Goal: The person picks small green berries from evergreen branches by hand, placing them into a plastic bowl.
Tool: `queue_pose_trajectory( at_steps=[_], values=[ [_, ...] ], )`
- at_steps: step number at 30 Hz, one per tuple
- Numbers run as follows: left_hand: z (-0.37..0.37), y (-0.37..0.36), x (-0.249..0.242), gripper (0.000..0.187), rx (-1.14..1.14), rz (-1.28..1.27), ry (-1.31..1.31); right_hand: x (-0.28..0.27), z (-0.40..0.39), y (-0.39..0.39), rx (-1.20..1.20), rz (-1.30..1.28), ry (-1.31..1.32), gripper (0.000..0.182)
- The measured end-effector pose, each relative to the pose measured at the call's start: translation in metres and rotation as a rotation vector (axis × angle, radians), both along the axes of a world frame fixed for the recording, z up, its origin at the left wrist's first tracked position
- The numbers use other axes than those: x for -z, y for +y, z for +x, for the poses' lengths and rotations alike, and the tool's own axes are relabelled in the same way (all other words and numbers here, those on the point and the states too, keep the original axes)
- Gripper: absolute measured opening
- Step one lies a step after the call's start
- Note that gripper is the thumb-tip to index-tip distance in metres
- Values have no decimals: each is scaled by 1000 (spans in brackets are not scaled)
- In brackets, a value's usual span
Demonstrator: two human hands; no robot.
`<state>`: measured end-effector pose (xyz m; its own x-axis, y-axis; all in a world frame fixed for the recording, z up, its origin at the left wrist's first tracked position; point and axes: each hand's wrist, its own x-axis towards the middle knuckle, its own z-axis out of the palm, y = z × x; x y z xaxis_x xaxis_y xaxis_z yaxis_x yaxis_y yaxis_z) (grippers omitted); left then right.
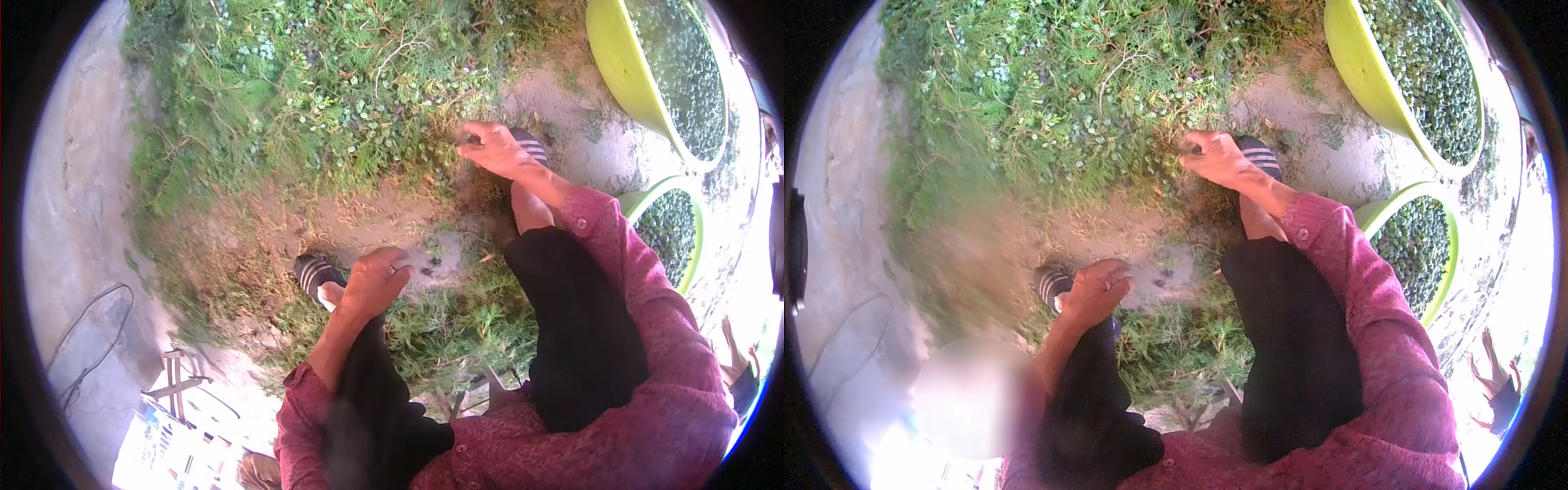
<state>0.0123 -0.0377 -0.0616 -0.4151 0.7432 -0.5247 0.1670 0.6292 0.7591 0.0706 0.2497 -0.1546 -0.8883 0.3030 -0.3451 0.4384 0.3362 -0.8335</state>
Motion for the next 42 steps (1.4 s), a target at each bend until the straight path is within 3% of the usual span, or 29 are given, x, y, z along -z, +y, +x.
queue_pose_trajectory(
  at_steps=[3,8,10,11,13,14,15,17,20,22,24,26,28,33,35,38,42],
  values=[
    [-1,11,-4,27,12,-35,-55,14,-8,-7,-143,218,20,20],
    [-5,33,-6,27,6,-153,-171,7,-5,-16,-141,198,-34,16],
    [-3,39,0,31,-393,-58,-641,-21,-3,-29,-67,10,107,12],
    [0,45,0,31,-399,-58,-637,-34,-5,-34,-72,7,111,12],
    [2,55,0,33,-759,176,-993,-56,-9,-47,-197,37,191,9],
    [-1,53,7,35,-778,265,-1140,-60,-11,-53,-249,63,245,9],
    [-2,54,4,35,-781,261,-1133,-63,-12,-58,-248,57,250,9],
    [-1,62,-4,34,-1028,293,-1156,-72,-15,-67,-365,119,380,10],
    [-1,63,-6,32,-1086,271,-1122,-74,-14,-71,-380,-10,402,12],
    [-2,56,1,28,-1038,284,-1109,-78,-15,-65,-416,-57,363,13],
    [-5,54,1,25,-992,298,-1098,-87,-14,-49,-290,-655,-30,19],
    [-6,56,-6,19,-979,278,-914,-84,-9,-33,-196,-776,-138,22],
    [-8,56,-8,17,-933,293,-902,-77,-5,-24,-34,-931,-282,26],
    [-10,60,-13,13,-811,246,-841,-85,-18,-31,-25,-941,-374,33],
    [-11,59,-15,16,-624,100,-705,-86,-23,-36,-86,-942,-365,34],
    [-9,60,-18,17,-594,95,-768,-80,-28,-40,-453,-700,-233,35],
    [-9,55,-18,15,-564,105,-777,-79,-23,-42,-268,-827,-332,30]
  ],
)
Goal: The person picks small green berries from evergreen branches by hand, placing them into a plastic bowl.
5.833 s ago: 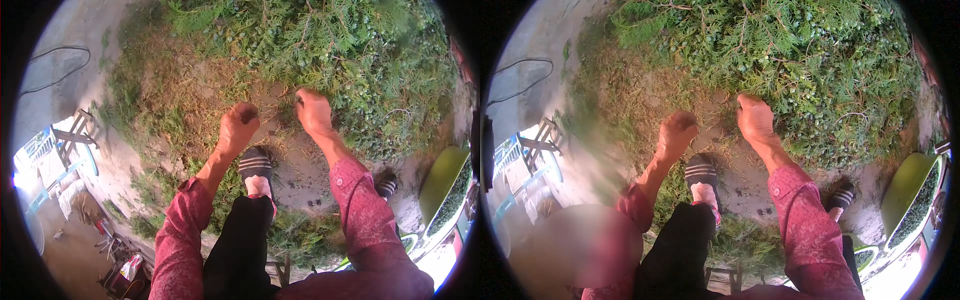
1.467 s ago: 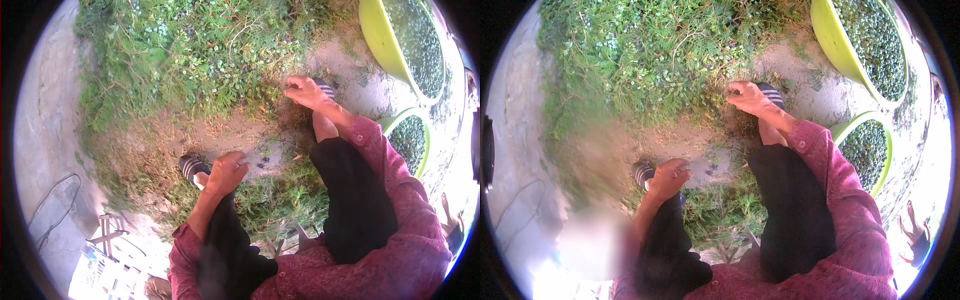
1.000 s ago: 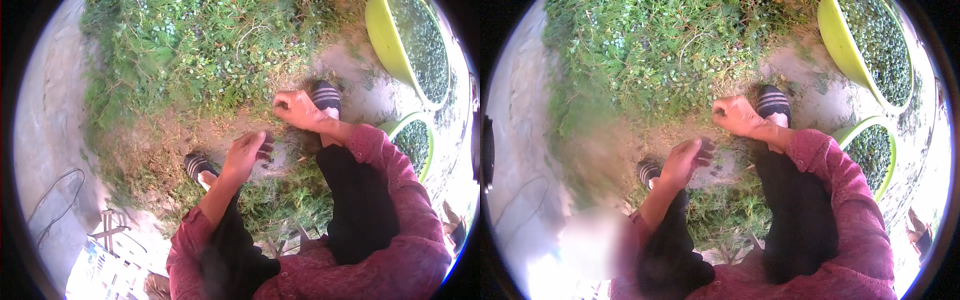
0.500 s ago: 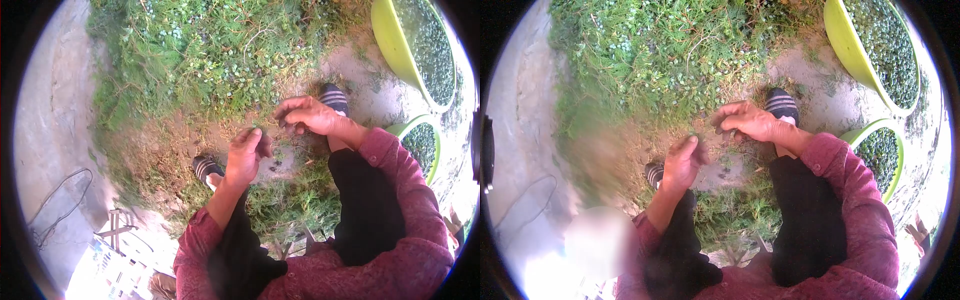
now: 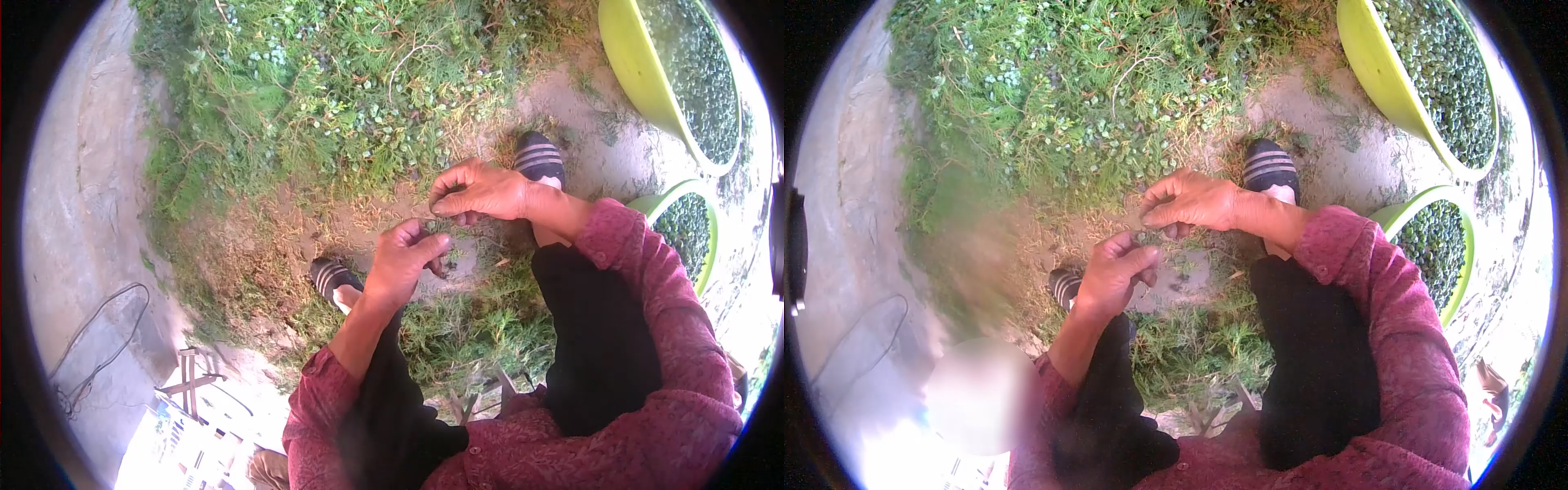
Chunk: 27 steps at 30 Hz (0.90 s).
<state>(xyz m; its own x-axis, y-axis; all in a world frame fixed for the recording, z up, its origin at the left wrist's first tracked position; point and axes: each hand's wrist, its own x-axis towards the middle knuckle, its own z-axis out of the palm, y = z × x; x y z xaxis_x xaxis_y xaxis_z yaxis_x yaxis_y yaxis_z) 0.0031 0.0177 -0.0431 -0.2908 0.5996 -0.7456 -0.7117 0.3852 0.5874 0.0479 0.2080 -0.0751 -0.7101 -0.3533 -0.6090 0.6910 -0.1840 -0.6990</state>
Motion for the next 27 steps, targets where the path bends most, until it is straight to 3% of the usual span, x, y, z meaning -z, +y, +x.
queue_pose_trajectory(
  at_steps=[3,6,12,15,18,20,21,23,27],
  values=[
    [0,0,0,14,-98,-32,-59,-7,0,0,43,-16,6,26],
    [0,-3,1,13,-107,-42,-41,-10,-3,-4,-58,56,90,23],
    [-3,-7,-6,17,35,-31,36,1,3,-1,2,-128,-9,13],
    [-4,-14,-8,20,65,38,24,27,12,21,339,-514,-141,10],
    [-5,-14,-6,20,78,-41,56,18,15,21,268,-579,-171,17],
    [-4,-13,-6,20,64,-41,47,-2,9,3,112,-265,-273,25],
    [-4,-13,-7,20,65,-44,46,-1,9,-1,113,-268,-274,25],
    [-6,-13,-8,19,73,-52,69,2,7,-8,-119,-244,-123,30],
    [-5,-14,-8,19,35,-58,51,10,8,-7,-130,-439,-135,18]
  ],
)
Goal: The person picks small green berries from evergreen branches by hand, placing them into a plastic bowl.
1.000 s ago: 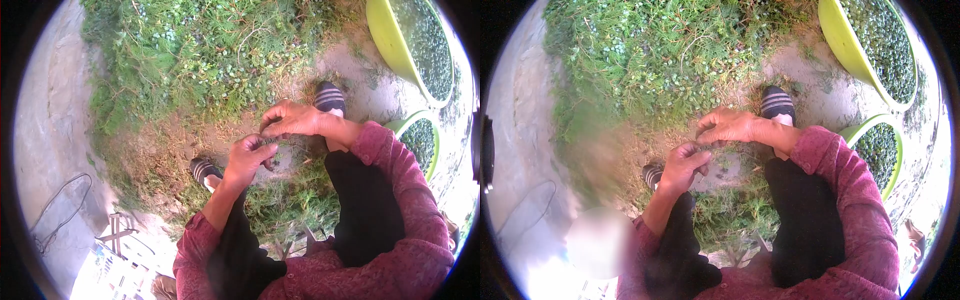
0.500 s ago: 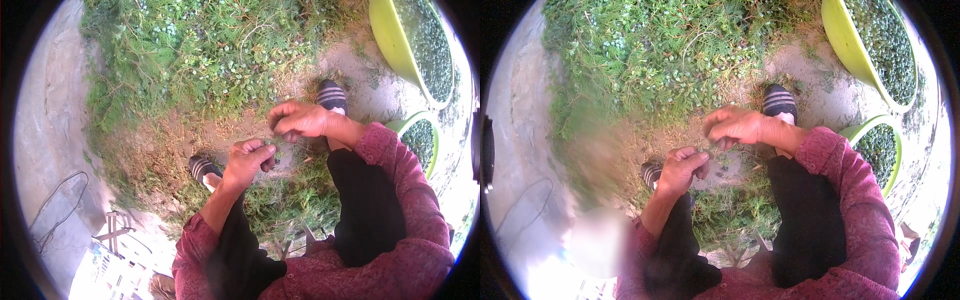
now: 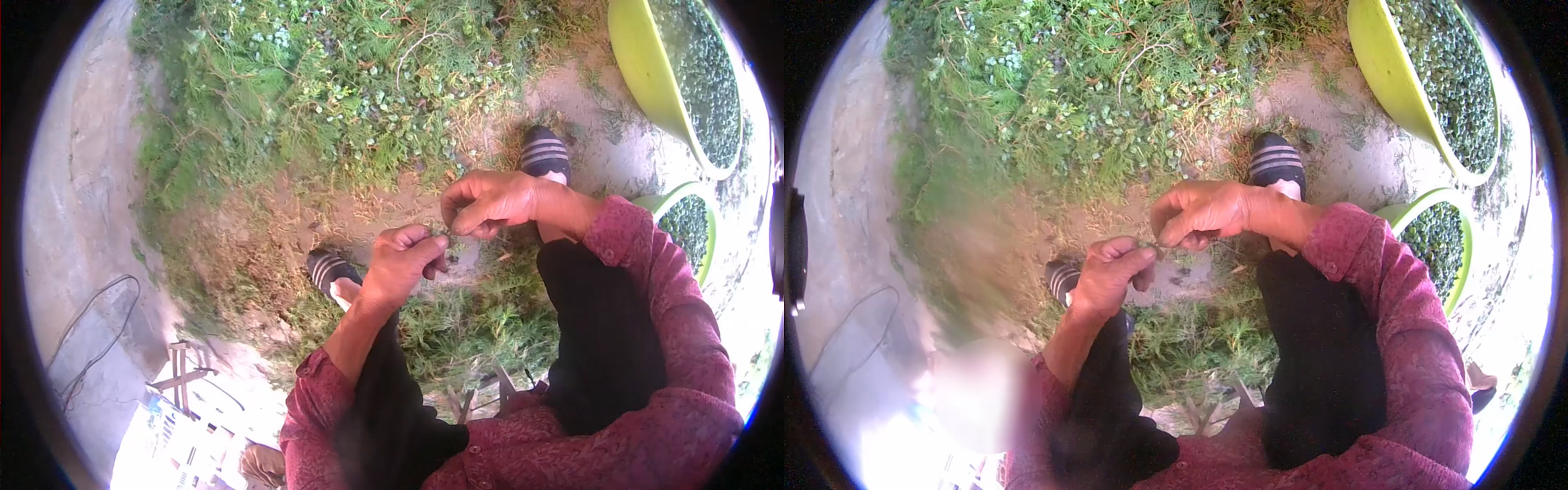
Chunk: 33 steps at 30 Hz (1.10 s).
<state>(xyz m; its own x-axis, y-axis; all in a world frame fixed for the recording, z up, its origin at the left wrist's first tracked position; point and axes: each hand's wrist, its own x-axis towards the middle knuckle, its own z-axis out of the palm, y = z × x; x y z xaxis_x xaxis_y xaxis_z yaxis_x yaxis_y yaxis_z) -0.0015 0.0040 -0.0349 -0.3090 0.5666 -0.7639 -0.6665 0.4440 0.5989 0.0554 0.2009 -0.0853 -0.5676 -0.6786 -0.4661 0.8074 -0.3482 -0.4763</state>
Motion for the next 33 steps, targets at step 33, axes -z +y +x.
queue_pose_trajectory(
  at_steps=[33],
  values=[
    [19,-34,27,47,1058,41,591,73,2,47,200,1154,584,15]
  ],
)
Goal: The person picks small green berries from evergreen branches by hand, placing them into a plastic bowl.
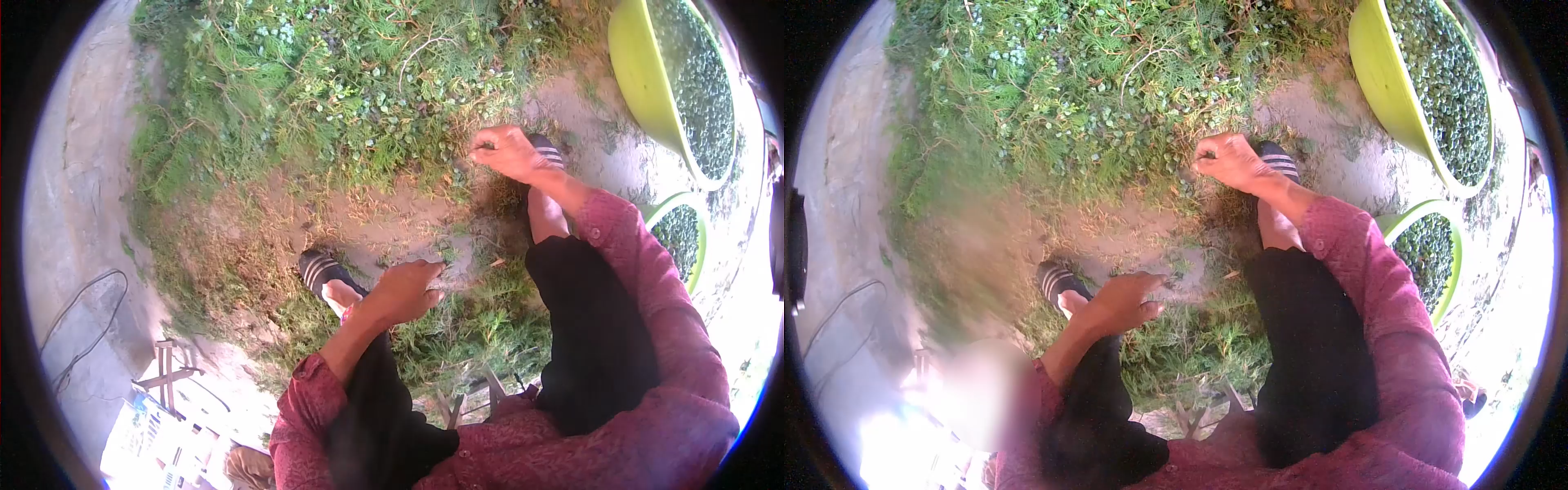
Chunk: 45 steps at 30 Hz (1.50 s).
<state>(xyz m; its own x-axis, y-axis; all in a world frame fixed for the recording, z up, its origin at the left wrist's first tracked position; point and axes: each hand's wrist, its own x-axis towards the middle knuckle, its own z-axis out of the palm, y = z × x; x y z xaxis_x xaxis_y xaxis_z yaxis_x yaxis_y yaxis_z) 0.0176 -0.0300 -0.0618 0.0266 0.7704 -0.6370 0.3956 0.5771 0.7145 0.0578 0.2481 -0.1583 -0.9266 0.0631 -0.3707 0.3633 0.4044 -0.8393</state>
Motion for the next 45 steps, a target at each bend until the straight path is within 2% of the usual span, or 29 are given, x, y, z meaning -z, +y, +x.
queue_pose_trajectory(
  at_steps=[2,3,5,6,8,9,11,13,15,16,17,19,20,21,23,28,30,31,33,37,39,40,41,43,45],
  values=[
    [2,-2,2,47,-26,13,3,10,0,-5,-99,236,159,11],
    [2,-3,3,47,-26,12,1,14,1,-7,-99,234,158,11],
    [3,-4,5,47,-27,54,-5,21,4,-10,-187,437,359,14],
    [3,-4,5,47,-26,56,-7,19,4,-10,-187,439,356,14],
    [3,-3,5,47,-19,18,-16,14,3,-8,-72,143,35,13],
    [2,-3,3,47,-20,19,-17,2,2,-5,-73,145,35,13],
    [0,-3,0,48,15,-5,3,-26,-1,4,203,-370,-405,11],
    [0,-1,0,48,19,-2,6,-28,0,7,185,-429,-371,8],
    [2,0,1,49,32,-8,6,-30,-3,-3,123,-294,-392,8],
    [3,0,2,49,42,-8,6,-14,-1,-9,18,-218,-174,7],
    [3,0,3,49,51,-7,8,-3,3,-13,21,-221,-174,7],
    [2,0,2,49,49,-8,8,2,3,-19,-281,165,241,9],
    [2,1,2,50,42,-8,5,0,8,-19,-359,215,71,17],
    [1,1,3,50,40,-7,6,-1,10,-24,-361,217,71,17],
    [2,2,3,49,44,-18,14,4,16,-34,-404,422,127,19],
    [4,1,5,48,39,6,-1,21,17,-37,-401,472,130,22],
    [2,0,5,48,29,17,7,17,17,-26,-359,30,-72,22],
    [1,0,4,48,26,10,10,7,19,-23,-364,31,-73,22],
    [2,-2,6,48,18,3,10,-20,24,-16,-92,-484,-523,20],
    [5,-2,9,47,26,26,16,-34,15,-15,48,-619,-506,16],
    [5,-4,8,46,37,18,23,-3,8,-13,38,-391,-365,17],
    [4,-4,7,46,33,15,22,9,4,-15,-88,8,-31,19],
    [3,-4,7,46,28,13,20,14,5,-15,-89,8,-29,19],
    [3,-5,8,46,15,25,19,13,5,-22,-174,215,196,20],
    [4,-7,10,45,3,35,15,21,11,-32,-177,181,119,23]
  ],
)
